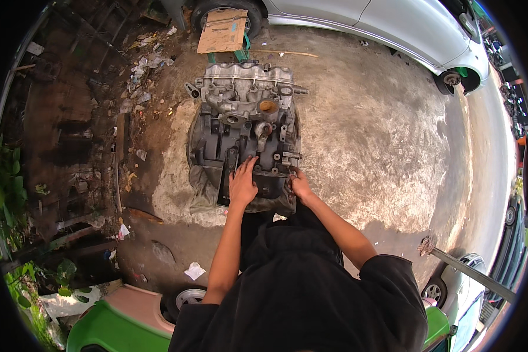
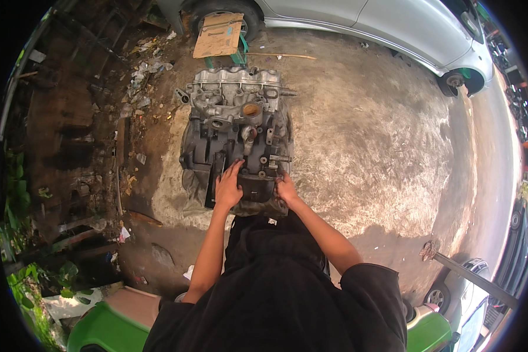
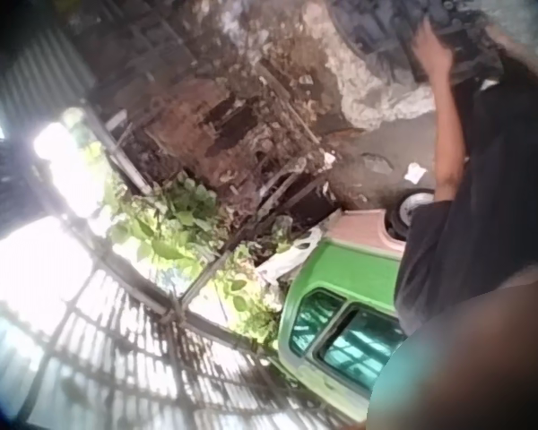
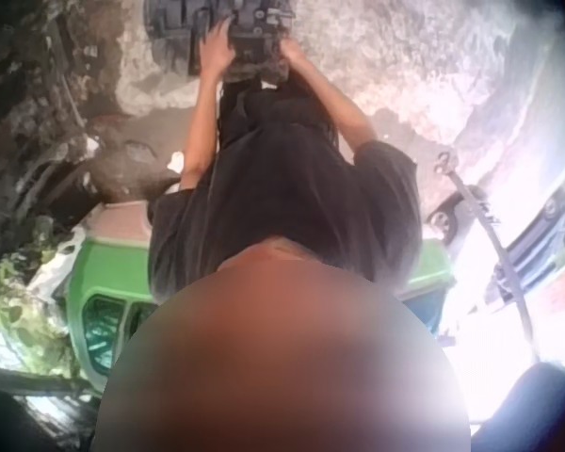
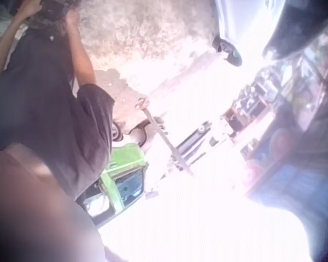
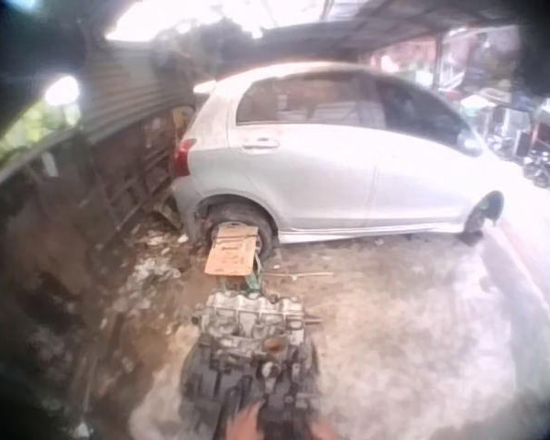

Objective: The person uses a wrench to tighten bolts on a car engine block resting on a cloth on the ground. They repeatedly turn the wrench on several bolts, then place the wrench on a nearby cardboard box and continue tightening by hand.

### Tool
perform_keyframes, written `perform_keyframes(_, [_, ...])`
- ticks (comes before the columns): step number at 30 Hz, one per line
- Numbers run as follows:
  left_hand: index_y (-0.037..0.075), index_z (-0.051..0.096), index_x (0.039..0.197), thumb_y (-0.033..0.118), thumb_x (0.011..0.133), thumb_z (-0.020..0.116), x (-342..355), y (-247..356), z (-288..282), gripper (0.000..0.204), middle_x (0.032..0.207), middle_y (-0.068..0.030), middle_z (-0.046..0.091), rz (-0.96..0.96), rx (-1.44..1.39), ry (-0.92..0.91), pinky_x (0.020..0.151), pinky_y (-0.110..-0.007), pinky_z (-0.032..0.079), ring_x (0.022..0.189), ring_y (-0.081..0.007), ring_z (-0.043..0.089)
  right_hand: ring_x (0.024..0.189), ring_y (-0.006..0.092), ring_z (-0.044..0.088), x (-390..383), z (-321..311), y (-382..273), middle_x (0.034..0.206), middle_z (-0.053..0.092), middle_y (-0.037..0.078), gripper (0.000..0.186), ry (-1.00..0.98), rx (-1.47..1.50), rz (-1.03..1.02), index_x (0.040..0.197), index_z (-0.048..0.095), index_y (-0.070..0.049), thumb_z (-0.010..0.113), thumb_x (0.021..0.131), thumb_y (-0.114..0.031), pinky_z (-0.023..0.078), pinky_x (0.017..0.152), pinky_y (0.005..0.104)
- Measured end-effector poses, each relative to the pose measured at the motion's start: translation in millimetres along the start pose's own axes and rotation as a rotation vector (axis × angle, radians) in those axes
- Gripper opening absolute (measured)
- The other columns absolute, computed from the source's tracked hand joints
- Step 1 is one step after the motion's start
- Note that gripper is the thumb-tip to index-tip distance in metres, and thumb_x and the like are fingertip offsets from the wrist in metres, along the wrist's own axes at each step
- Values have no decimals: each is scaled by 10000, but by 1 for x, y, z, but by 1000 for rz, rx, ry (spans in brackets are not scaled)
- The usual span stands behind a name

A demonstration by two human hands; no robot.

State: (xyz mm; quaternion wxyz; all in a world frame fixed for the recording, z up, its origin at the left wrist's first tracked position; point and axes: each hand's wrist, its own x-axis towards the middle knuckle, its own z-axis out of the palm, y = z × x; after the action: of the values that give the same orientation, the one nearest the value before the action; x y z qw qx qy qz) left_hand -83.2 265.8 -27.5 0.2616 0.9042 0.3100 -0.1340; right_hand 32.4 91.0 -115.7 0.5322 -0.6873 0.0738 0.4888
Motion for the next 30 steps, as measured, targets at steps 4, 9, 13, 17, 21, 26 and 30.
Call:
perform_keyframes(4, [277,305,1606,-2,835,647,0,-2,1,888,1663,3,339,7,19,15,1237,-551,278,1497,-245,373,534,133,483,-1,9,-14,785,549,54,343,72,165,115,1364,480,-138,426,1027,-106,503,472,350])
perform_keyframes(9, [262,294,1610,4,835,656,1,0,0,893,1660,4,345,2,29,12,1232,-547,285,1498,-243,372,500,139,489,-3,-11,-27,795,623,69,304,85,204,173,1323,499,-120,408,1033,-112,520,500,363])
perform_keyframes(13, [241,276,1617,29,834,668,2,0,1,901,1659,4,347,-8,34,20,1226,-564,287,1498,-241,371,476,135,540,2,-35,-38,897,766,162,312,-121,40,178,1330,513,-40,379,1060,-122,524,482,322])
perform_keyframes(17, [229,258,1621,68,833,684,3,-2,4,910,1652,-7,356,-4,45,35,1217,-583,295,1496,-242,373,490,147,577,10,-47,-47,987,768,216,350,-266,-11,193,1352,526,13,397,1050,-109,549,497,317])
perform_keyframes(21, [223,243,1627,88,840,683,4,-3,5,911,1639,-22,375,-4,28,41,1213,-590,299,1494,-253,377,514,161,608,19,-52,-64,1050,753,268,394,-364,-112,195,1376,545,40,393,1033,-82,577,543,328])
perform_keyframes(26, [209,220,1638,117,848,684,3,-4,7,921,1621,-60,402,-49,-17,39,1212,-596,294,1479,-274,402,569,198,656,20,-52,-88,1078,736,271,380,-433,-138,215,1329,553,56,411,988,-35,626,551,376])
perform_keyframes(30, [197,214,1641,147,856,689,4,-5,8,919,1602,-87,424,-33,-19,56,1211,-597,291,1463,-290,424,500,160,555,14,-41,-100,1076,741,273,364,-376,-206,220,1281,584,83,433,966,-21,637,582,379])
